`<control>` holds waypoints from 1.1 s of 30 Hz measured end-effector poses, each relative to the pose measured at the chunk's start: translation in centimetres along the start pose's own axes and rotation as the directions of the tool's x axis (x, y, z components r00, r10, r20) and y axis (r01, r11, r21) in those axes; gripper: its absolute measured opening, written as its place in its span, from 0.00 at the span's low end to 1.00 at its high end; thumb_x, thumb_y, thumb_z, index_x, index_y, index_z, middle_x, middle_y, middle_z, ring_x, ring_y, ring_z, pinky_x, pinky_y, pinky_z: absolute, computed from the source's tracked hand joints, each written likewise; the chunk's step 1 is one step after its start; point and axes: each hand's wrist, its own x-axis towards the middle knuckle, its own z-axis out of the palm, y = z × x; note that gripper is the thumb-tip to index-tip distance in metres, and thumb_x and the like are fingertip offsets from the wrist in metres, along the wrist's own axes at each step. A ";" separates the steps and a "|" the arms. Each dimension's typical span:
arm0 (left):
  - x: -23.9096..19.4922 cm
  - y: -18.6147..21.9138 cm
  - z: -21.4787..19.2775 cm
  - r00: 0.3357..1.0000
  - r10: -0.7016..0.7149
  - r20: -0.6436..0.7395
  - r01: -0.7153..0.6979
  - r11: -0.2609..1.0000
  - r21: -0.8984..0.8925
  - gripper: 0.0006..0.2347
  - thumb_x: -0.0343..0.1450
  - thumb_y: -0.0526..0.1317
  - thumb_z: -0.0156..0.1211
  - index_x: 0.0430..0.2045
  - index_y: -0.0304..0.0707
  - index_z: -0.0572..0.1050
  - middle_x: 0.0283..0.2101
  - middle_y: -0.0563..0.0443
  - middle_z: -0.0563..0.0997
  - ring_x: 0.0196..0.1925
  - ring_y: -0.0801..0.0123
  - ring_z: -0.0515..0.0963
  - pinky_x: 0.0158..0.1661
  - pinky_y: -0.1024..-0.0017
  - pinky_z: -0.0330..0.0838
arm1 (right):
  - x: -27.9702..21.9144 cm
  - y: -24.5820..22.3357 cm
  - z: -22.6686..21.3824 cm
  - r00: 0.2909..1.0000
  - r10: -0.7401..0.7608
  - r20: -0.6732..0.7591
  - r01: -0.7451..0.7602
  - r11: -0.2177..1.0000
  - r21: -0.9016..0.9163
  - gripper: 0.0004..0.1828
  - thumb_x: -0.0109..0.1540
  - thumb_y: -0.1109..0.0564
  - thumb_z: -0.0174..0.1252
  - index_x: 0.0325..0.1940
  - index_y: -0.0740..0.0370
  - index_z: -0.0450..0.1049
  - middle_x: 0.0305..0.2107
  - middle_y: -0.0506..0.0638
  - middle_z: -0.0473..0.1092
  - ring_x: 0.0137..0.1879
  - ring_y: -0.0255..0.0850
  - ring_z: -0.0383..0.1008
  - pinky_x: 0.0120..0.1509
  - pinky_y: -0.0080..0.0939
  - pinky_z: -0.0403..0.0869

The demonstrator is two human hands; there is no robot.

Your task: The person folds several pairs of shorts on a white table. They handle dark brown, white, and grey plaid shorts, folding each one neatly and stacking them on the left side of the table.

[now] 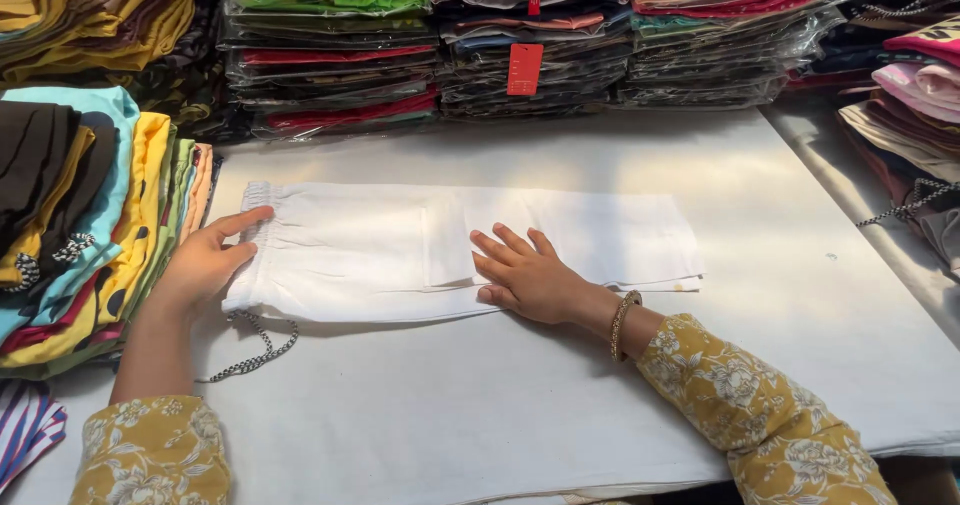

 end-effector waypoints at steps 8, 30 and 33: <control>1.6 -1.8 0.2 0.998 -0.031 0.049 0.032 0.999 -0.023 0.24 0.71 0.28 0.50 0.62 0.49 0.75 0.47 0.41 0.81 0.39 0.66 0.78 0.40 0.70 0.73 | -4.7 15.9 0.6 0.895 0.439 -0.082 -0.434 0.898 0.072 0.37 0.68 0.31 0.33 0.80 0.39 0.47 0.78 0.44 0.40 0.82 0.47 0.31 0.77 0.68 0.35; -1.6 2.4 -2.8 0.762 0.577 -0.295 -0.647 0.696 -0.310 0.09 0.75 0.23 0.56 0.44 0.37 0.72 0.53 0.50 0.78 0.53 0.72 0.79 0.52 0.73 0.78 | -12.6 17.8 -6.5 0.517 0.436 -0.736 -0.185 0.897 0.401 0.09 0.59 0.66 0.69 0.41 0.62 0.77 0.44 0.50 0.72 0.51 0.43 0.70 0.54 0.42 0.71; -2.1 -2.1 -2.6 0.893 0.437 -0.105 -0.448 0.852 -0.271 0.09 0.70 0.23 0.55 0.39 0.36 0.74 0.55 0.49 0.78 0.55 0.70 0.77 0.54 0.71 0.73 | -13.9 18.2 -4.6 0.685 0.446 -0.576 -0.221 0.881 0.419 0.09 0.54 0.70 0.66 0.36 0.61 0.78 0.45 0.49 0.73 0.55 0.43 0.70 0.58 0.42 0.71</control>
